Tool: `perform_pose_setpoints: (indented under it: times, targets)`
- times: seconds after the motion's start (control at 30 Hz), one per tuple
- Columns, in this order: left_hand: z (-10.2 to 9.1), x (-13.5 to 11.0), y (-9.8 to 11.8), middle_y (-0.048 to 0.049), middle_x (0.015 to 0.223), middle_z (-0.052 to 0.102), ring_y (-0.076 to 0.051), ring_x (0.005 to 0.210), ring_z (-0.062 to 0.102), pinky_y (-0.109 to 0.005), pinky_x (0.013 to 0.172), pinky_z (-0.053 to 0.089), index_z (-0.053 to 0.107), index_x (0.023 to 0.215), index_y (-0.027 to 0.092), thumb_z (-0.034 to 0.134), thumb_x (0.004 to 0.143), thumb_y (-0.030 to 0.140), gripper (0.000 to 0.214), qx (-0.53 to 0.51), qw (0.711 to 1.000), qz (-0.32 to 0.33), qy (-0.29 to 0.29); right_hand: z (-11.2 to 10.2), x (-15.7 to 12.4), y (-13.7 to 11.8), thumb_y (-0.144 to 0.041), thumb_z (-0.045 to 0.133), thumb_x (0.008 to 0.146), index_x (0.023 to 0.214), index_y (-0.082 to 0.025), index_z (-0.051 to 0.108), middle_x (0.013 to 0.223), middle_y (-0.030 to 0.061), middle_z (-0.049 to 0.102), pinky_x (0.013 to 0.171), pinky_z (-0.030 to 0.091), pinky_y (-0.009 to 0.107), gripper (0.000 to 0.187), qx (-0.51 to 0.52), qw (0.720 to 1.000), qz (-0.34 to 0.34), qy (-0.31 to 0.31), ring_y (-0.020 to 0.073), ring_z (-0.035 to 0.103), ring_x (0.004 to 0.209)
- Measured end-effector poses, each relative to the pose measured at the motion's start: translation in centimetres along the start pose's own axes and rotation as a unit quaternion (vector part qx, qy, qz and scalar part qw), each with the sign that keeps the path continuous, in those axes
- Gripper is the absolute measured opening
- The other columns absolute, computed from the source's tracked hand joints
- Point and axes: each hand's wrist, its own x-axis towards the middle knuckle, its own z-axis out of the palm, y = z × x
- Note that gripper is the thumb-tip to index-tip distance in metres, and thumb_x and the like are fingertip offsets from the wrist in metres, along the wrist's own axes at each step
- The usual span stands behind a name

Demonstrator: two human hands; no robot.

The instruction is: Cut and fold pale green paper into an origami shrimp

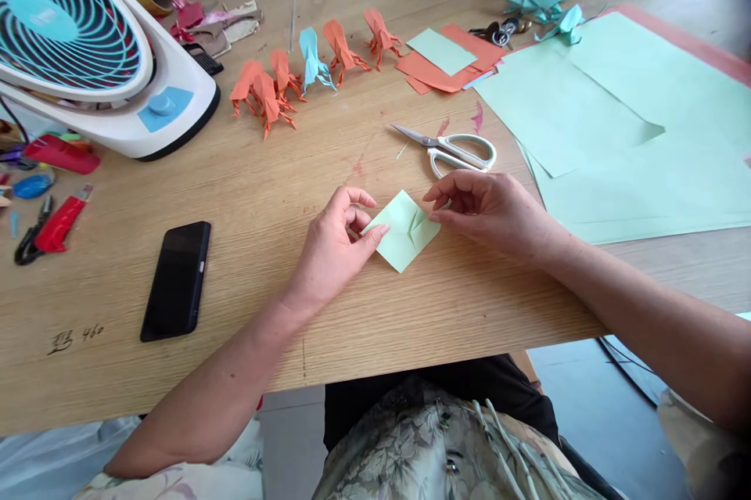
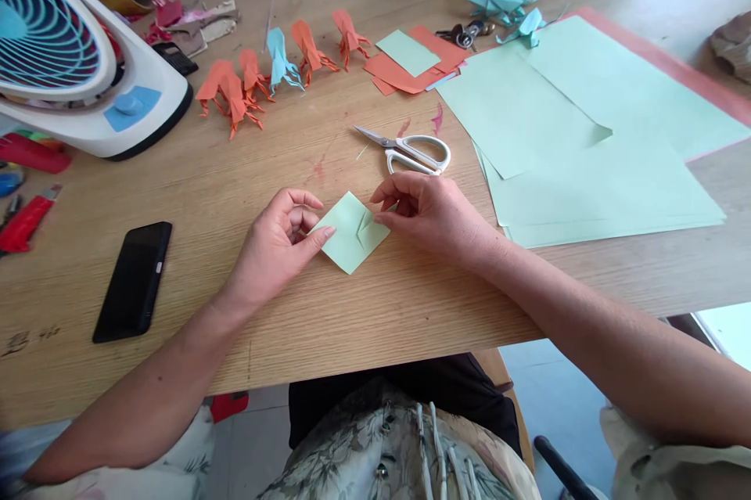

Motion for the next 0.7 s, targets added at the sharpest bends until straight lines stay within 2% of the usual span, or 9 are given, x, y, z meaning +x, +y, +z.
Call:
perform_pose_setpoints:
  times: [0.13, 0.23, 0.33, 0.4, 0.47, 0.57, 0.7]
  targets:
    - [-0.1, -1.1, 0.1, 0.0049, 0.074, 0.062, -0.01, 0.061, 0.055, -0.024, 0.062, 0.042, 0.05, 0.1, 0.022, 0.064, 0.088, 0.024, 0.018, 0.079, 0.997, 0.006, -0.009, 0.2, -0.2, -0.7, -0.024, 0.072, 0.079, 0.101, -0.019, 0.069, 0.075, -0.0008, 0.062, 0.054, 0.04, 0.026, 0.023, -0.046, 0.997, 0.003, -0.067, 0.0109, 0.051, 0.058]
    - [-0.2, -2.0, 0.0, 0.0001, 0.084, 0.064, -0.016, 0.076, 0.061, -0.028, 0.071, 0.045, 0.053, 0.096, 0.021, 0.06, 0.089, 0.018, 0.01, 0.165, 0.985, 0.043, -0.016, 0.5, -0.4, -1.6, -0.019, 0.069, 0.078, 0.094, -0.018, 0.07, 0.075, -0.0007, 0.063, 0.056, 0.039, 0.026, 0.017, -0.105, 0.989, -0.003, -0.101, 0.0105, 0.051, 0.058]
    - [-0.3, -2.6, 0.0, -0.0085, 0.103, 0.064, -0.025, 0.097, 0.058, -0.04, 0.086, 0.046, 0.058, 0.095, 0.018, 0.062, 0.087, 0.015, 0.01, 0.299, 0.948, 0.109, -0.01, 0.8, -0.5, -2.2, -0.013, 0.066, 0.076, 0.088, -0.019, 0.07, 0.074, -0.0012, 0.064, 0.058, 0.037, 0.026, 0.014, -0.142, 0.983, -0.007, -0.113, 0.011, 0.052, 0.059]
    - [-0.3, -2.7, -0.1, -0.013, 0.117, 0.061, -0.031, 0.109, 0.054, -0.047, 0.092, 0.045, 0.06, 0.099, 0.017, 0.064, 0.086, 0.015, 0.013, 0.352, 0.923, 0.154, -0.007, 0.9, -0.5, -2.3, -0.013, 0.067, 0.074, 0.087, -0.019, 0.069, 0.074, -0.0013, 0.064, 0.059, 0.037, 0.025, 0.014, -0.144, 0.983, -0.004, -0.118, 0.0117, 0.053, 0.061]
    - [-0.4, -2.3, -0.2, -0.0137, 0.124, 0.059, -0.031, 0.113, 0.052, -0.047, 0.096, 0.044, 0.06, 0.106, 0.017, 0.061, 0.088, 0.014, 0.018, 0.347, 0.913, 0.213, -0.032, 1.0, -0.5, -2.3, -0.013, 0.068, 0.074, 0.088, -0.019, 0.07, 0.075, -0.0013, 0.065, 0.059, 0.038, 0.025, 0.015, -0.14, 0.983, 0.001, -0.118, 0.0121, 0.055, 0.061]
    - [-0.6, -1.5, -0.5, -0.0114, 0.118, 0.062, -0.025, 0.108, 0.056, -0.042, 0.094, 0.046, 0.058, 0.115, 0.016, 0.054, 0.092, 0.012, 0.024, 0.305, 0.903, 0.284, -0.108, 1.0, -0.5, -2.0, -0.014, 0.066, 0.075, 0.09, -0.019, 0.07, 0.075, -0.0015, 0.065, 0.059, 0.039, 0.025, 0.017, -0.129, 0.985, 0.007, -0.117, 0.012, 0.055, 0.061]
    - [-0.6, -0.8, -0.7, -0.0092, 0.106, 0.065, -0.023, 0.099, 0.058, -0.038, 0.088, 0.047, 0.061, 0.111, 0.016, 0.054, 0.095, 0.018, 0.018, 0.276, 0.906, 0.288, -0.142, 0.8, -0.5, -1.6, -0.017, 0.066, 0.079, 0.092, -0.02, 0.07, 0.07, -0.0026, 0.06, 0.057, 0.039, 0.026, 0.014, -0.095, 0.989, 0.006, -0.111, 0.0112, 0.051, 0.059]
